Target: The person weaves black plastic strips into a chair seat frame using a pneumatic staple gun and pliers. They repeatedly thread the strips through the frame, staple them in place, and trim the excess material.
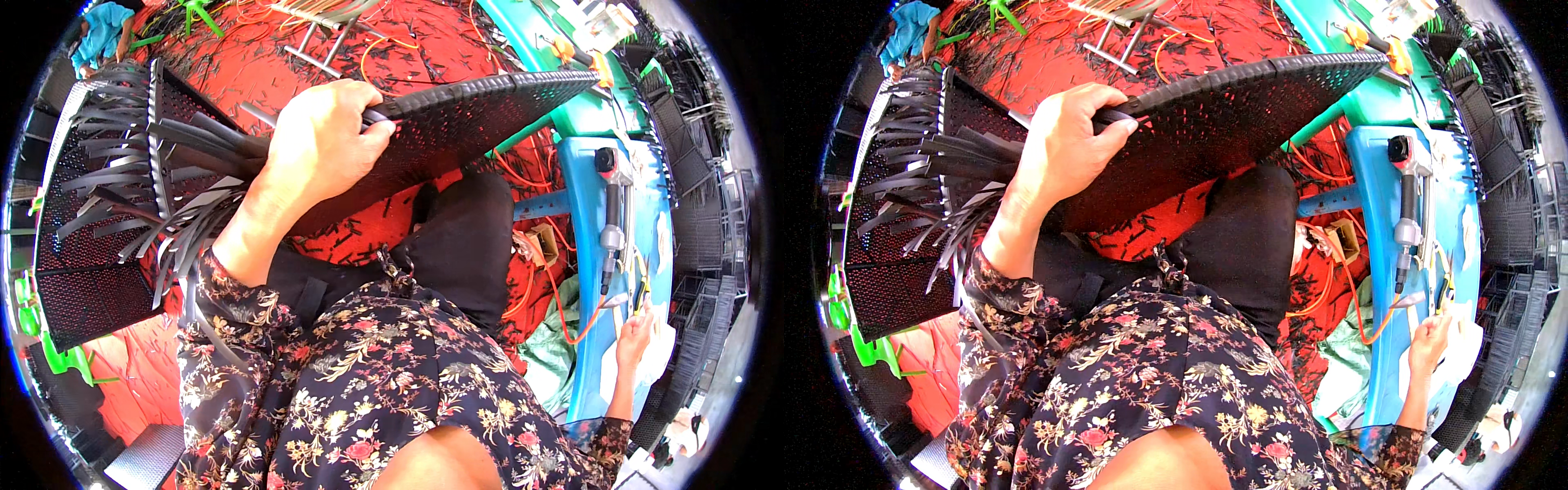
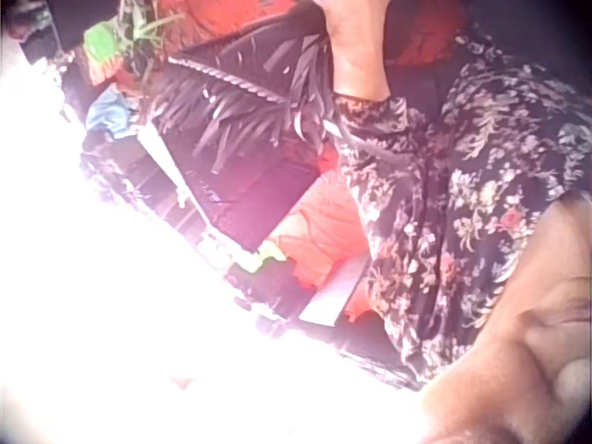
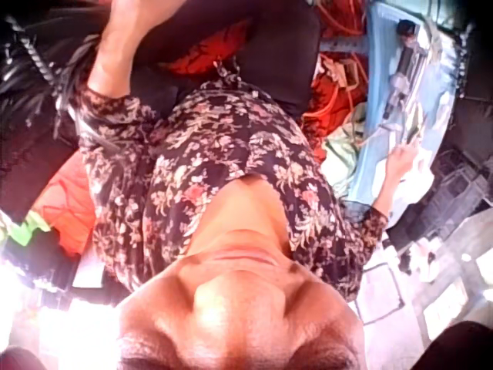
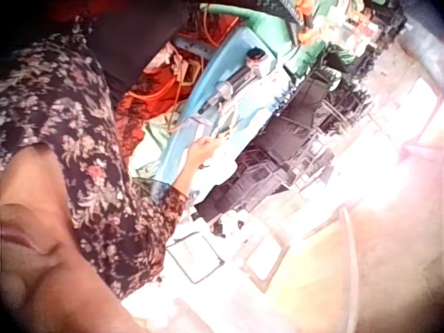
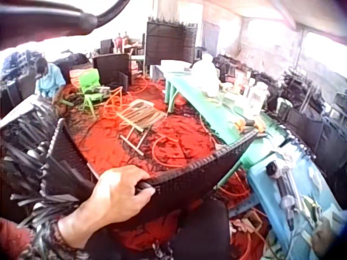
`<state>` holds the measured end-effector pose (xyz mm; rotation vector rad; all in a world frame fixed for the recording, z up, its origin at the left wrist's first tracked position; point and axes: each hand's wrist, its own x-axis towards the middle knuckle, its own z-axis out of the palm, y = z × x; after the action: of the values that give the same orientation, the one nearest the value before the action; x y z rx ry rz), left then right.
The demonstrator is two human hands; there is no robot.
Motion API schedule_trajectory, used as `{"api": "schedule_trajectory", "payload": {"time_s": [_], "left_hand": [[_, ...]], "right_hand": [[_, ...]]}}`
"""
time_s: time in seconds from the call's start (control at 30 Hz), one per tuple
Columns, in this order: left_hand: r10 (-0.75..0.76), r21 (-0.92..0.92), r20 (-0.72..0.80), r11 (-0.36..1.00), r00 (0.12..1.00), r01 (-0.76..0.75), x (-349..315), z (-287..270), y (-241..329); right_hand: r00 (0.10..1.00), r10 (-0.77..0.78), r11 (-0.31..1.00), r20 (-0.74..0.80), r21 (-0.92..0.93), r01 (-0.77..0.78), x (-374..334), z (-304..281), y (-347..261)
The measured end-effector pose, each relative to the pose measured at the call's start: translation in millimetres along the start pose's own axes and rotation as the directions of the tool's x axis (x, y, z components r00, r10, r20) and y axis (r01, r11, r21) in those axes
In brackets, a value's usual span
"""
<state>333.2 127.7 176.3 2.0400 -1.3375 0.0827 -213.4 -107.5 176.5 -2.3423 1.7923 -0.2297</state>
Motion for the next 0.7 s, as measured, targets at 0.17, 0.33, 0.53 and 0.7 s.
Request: {"api": "schedule_trajectory", "payload": {"time_s": [0.17, 0.33, 0.53, 0.7], "left_hand": [[0.027, 0.025, -0.042, 0.999, 0.999, -0.026, 0.9, 3.2, 7.5], [0.070, 0.014, -0.081, 0.998, 0.994, -0.069, 9.2, 2.3, 17.9], [0.073, 0.015, -0.059, 0.997, 0.996, -0.072, 11.0, 3.3, 26.7], [0.031, 0.034, -0.037, 0.999, 0.999, -0.030, 11.5, 3.3, 26.2]], "right_hand": [[0.688, -0.411, 0.616, 0.598, 0.738, -0.275, 0.6, -0.1, -128.6], [0.243, -0.416, 0.697, 0.876, 0.479, -0.534, -22.5, 29.3, -217.6], [0.440, -0.271, 0.389, 0.856, 0.516, -0.763, 0.5, 82.3, -221.0], [0.523, -0.510, 0.621, 0.683, 0.713, -0.325, 4.7, 57.5, -248.5]]}}
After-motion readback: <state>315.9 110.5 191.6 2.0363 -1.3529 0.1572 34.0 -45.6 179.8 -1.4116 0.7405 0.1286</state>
